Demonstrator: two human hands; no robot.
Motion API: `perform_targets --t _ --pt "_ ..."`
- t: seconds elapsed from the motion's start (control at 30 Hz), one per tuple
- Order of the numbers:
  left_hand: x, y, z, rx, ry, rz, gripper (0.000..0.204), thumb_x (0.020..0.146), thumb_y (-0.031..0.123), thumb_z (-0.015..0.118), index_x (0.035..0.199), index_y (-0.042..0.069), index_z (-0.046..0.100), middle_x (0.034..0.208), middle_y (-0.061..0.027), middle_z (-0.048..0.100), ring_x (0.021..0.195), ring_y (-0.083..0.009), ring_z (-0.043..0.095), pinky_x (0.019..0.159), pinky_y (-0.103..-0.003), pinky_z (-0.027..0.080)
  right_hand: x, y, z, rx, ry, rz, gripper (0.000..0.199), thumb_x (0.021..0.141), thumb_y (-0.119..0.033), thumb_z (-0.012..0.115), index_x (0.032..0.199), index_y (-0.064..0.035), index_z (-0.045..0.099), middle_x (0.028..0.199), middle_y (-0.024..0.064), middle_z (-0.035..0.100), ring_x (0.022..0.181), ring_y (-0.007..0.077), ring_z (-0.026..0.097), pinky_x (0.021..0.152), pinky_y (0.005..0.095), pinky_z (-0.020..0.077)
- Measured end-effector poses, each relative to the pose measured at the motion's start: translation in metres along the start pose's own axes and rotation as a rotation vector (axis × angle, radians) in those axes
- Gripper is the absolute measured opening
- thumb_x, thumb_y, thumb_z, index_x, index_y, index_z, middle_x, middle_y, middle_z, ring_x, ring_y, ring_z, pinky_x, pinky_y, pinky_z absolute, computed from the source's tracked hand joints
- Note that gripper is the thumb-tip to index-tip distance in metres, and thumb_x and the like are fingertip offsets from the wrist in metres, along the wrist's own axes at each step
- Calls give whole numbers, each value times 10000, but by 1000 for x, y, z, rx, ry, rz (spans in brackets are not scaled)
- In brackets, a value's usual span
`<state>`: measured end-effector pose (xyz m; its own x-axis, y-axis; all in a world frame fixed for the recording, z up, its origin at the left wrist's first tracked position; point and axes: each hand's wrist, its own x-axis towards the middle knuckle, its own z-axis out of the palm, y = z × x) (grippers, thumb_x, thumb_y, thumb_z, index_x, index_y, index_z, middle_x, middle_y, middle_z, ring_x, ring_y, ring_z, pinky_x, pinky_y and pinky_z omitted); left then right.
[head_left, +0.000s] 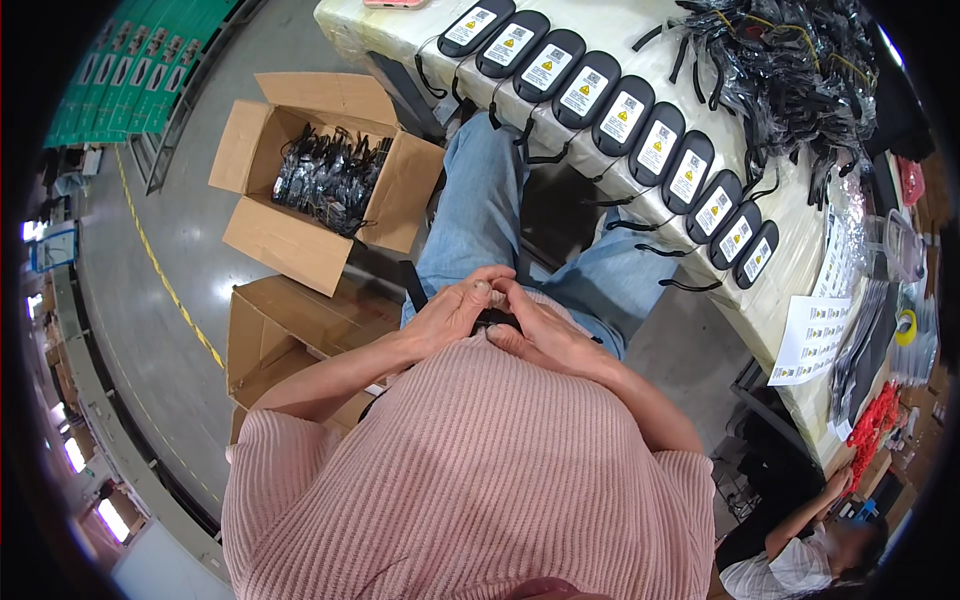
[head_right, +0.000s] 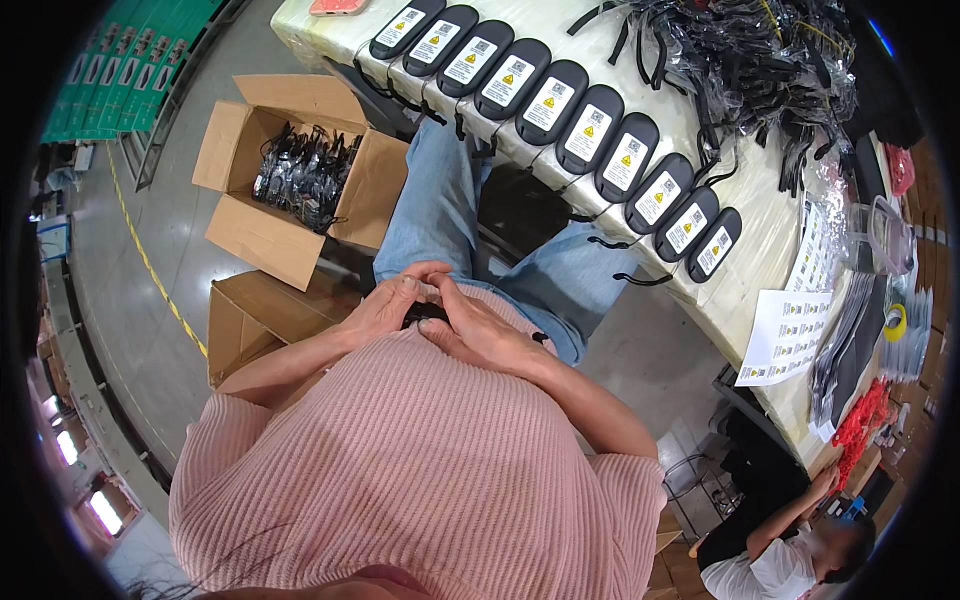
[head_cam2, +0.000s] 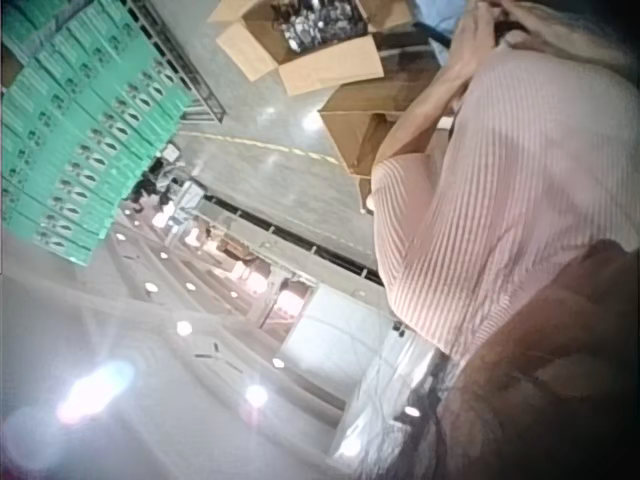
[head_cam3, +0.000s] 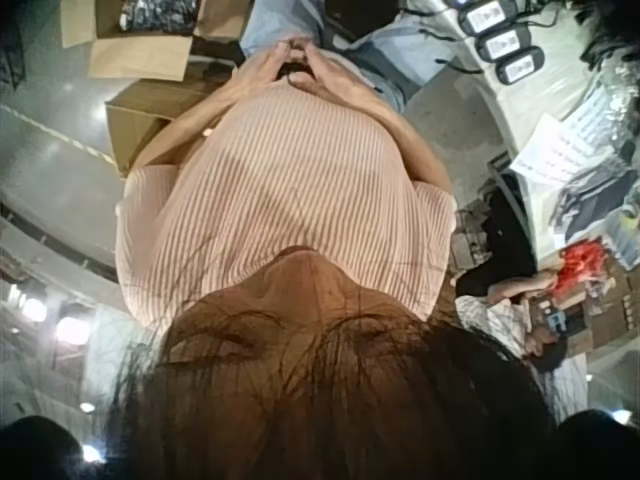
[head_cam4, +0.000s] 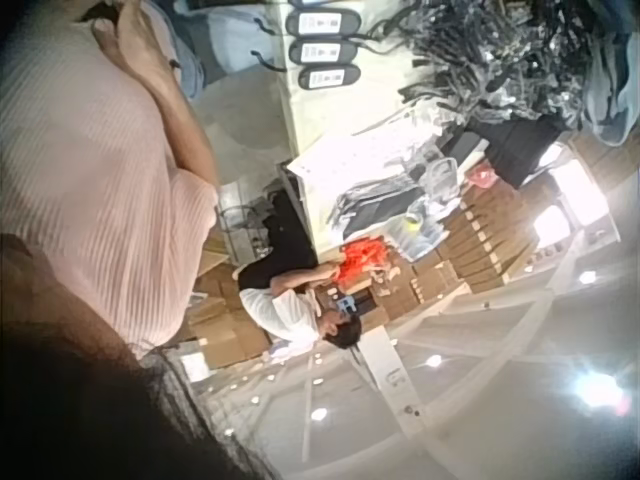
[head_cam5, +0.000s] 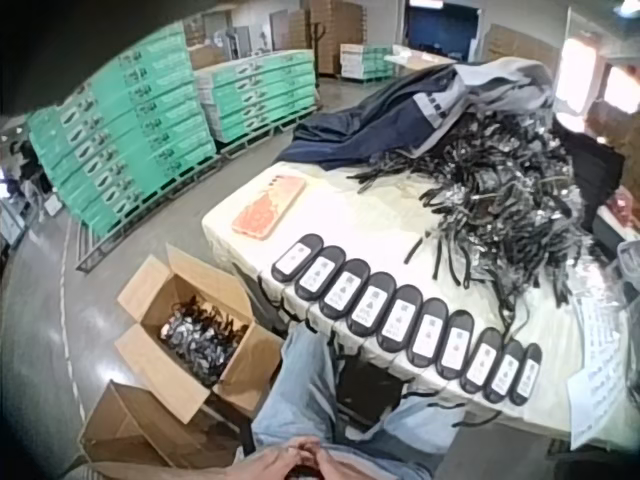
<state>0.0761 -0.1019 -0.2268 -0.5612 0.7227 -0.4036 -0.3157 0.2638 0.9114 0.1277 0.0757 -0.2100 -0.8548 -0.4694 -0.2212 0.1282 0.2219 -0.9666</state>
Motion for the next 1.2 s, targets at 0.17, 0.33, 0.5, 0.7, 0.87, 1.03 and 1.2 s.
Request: perform_targets --t 0.17,0.33,0.5,0.7,0.87,1.03,1.2 --pt "2 -4 3 21 51 -65 685 913 584 233 1338 56 331 1135 -171 569 1092 -281 537 931 -331 383 2 0 4 221 78 149 519 856 -248 540 1247 -12 294 1095 130 464 1017 244 482 906 378 372" --pt "4 -3 7 161 92 -40 672 919 568 242 1356 62 311 1143 -187 568 1109 -321 527 936 -348 381 9 -4 2 433 173 489 490 873 -370 443 1244 -82 302 1077 80 426 996 177 438 854 365 375" --pt "6 -9 8 125 105 -57 645 922 553 267 1368 87 289 1126 -201 573 1093 -355 533 917 -359 397 11 10 11 412 192 385 508 902 -495 341 1235 -114 301 1092 74 415 989 168 421 834 354 375" --pt "5 -4 8 210 124 -67 626 923 535 312 1380 111 257 1126 -218 568 1062 -372 546 892 -374 415 12 -1 10 415 199 348 651 931 -543 223 1243 24 295 1155 173 439 1099 246 441 963 322 320" --pt "3 18 -3 239 -9 -198 608 929 489 351 1363 67 295 1148 -184 552 1090 -290 531 908 -346 398 4 31 3 537 109 272 498 943 -473 339 1244 -76 359 1083 80 495 1004 146 480 805 266 390" --pt "-9 24 -20 336 -257 -237 555 910 421 443 1340 84 340 1073 -190 580 989 -287 574 860 -354 424 -15 21 -22 379 71 321 370 939 -327 445 1194 -59 427 943 46 529 865 102 503 742 224 400" --pt "-14 35 -36 462 -426 -257 528 893 370 502 1313 77 372 983 -176 612 877 -271 609 805 -362 444 -36 24 -36 312 33 354 310 910 -217 497 1168 -50 456 813 -3 501 748 64 459 666 213 389"
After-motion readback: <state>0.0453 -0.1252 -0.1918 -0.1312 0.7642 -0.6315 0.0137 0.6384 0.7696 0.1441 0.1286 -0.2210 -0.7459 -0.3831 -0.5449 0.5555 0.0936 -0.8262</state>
